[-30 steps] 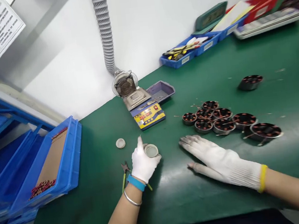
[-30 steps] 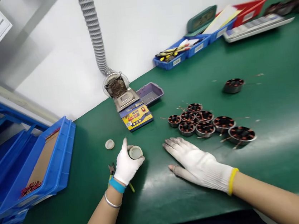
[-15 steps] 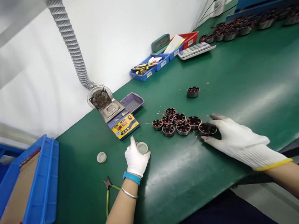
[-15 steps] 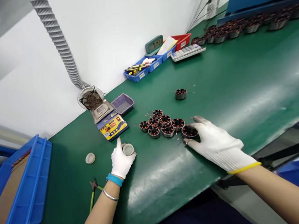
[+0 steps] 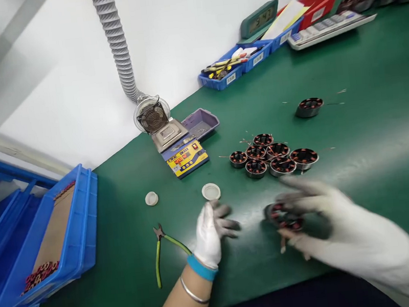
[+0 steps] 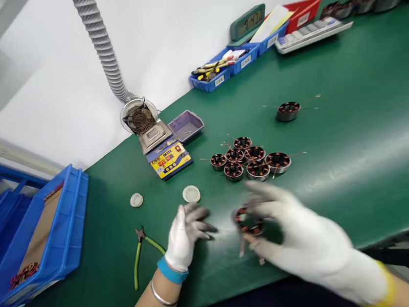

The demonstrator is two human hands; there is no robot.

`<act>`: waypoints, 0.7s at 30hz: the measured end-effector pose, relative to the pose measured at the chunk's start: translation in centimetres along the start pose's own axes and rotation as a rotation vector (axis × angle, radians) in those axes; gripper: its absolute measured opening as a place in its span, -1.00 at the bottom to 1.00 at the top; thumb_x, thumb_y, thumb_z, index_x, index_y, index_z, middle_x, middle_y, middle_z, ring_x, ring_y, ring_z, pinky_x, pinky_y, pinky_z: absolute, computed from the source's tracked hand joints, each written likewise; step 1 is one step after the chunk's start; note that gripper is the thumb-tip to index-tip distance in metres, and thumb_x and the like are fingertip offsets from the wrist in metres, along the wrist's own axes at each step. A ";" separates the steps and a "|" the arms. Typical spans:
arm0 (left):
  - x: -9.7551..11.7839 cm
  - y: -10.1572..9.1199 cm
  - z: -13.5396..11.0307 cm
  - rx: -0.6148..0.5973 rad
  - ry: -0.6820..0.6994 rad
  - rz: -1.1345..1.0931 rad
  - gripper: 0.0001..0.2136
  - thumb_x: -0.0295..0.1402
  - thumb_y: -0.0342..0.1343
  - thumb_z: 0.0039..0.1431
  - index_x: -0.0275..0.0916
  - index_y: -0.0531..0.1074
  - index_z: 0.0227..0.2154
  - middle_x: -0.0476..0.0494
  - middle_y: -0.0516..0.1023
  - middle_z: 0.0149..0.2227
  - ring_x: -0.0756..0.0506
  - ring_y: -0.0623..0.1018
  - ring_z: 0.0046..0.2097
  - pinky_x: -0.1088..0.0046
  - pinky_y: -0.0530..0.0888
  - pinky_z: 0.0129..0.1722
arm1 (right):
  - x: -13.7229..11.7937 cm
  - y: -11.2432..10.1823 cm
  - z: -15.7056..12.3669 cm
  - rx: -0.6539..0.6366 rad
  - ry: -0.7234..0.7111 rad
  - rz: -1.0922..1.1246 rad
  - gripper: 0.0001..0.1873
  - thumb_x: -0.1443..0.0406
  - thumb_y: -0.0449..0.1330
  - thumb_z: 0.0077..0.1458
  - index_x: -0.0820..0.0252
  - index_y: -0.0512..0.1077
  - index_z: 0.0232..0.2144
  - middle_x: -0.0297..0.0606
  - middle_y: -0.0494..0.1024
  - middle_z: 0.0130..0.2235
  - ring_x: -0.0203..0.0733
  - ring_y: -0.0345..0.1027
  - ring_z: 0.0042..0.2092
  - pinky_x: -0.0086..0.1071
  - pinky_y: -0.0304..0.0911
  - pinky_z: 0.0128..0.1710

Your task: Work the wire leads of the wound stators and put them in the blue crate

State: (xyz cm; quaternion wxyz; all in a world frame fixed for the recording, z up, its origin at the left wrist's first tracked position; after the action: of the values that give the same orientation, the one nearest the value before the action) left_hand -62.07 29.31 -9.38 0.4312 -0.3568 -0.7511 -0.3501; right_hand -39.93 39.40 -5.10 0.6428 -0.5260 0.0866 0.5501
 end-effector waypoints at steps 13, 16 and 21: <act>-1.4 3.4 -0.6 -0.289 -0.177 -0.275 -0.30 0.42 0.26 -0.10 -0.27 0.47 -0.61 -0.09 0.37 -0.70 0.02 0.31 -0.67 0.50 0.07 -0.68 | -4.5 6.4 4.3 -0.521 0.229 0.556 -0.38 -0.07 0.34 0.07 0.17 0.62 0.06 0.04 0.66 0.12 0.25 0.57 0.14 0.00 0.54 0.12; -2.1 3.0 -0.6 -0.241 -0.157 -0.275 -0.32 0.41 0.30 -0.16 -0.24 0.47 -0.58 -0.11 0.47 -0.63 0.00 0.34 -0.66 0.45 0.16 -0.67 | -7.2 7.0 5.9 -0.567 0.135 0.544 -0.59 0.00 0.29 0.09 0.16 0.68 -0.19 -0.08 0.72 -0.05 0.15 0.62 0.00 -0.11 0.56 0.02; -2.7 2.7 -0.9 -0.165 -0.135 -0.330 -0.47 0.24 0.36 -0.02 -0.21 0.56 -0.44 -0.10 0.54 -0.54 -0.10 0.49 -0.49 0.38 0.35 -0.49 | -8.6 7.7 6.3 -0.609 -0.065 0.323 -0.75 0.15 0.20 0.21 0.12 0.59 -0.40 -0.18 0.72 -0.21 0.09 0.62 -0.04 -0.11 0.54 -0.03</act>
State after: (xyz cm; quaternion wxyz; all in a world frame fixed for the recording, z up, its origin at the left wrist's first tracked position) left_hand -58.44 29.27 -10.86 0.2858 -0.2854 -0.7956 -0.4516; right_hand -52.22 37.75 -0.94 0.3636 -0.6554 -0.0199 0.6617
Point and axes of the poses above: each hand's wrist, its own z-axis towards the middle knuckle, its own y-axis out of the palm, x = y × z, the point moved 8 cm from there along z, towards the middle knuckle
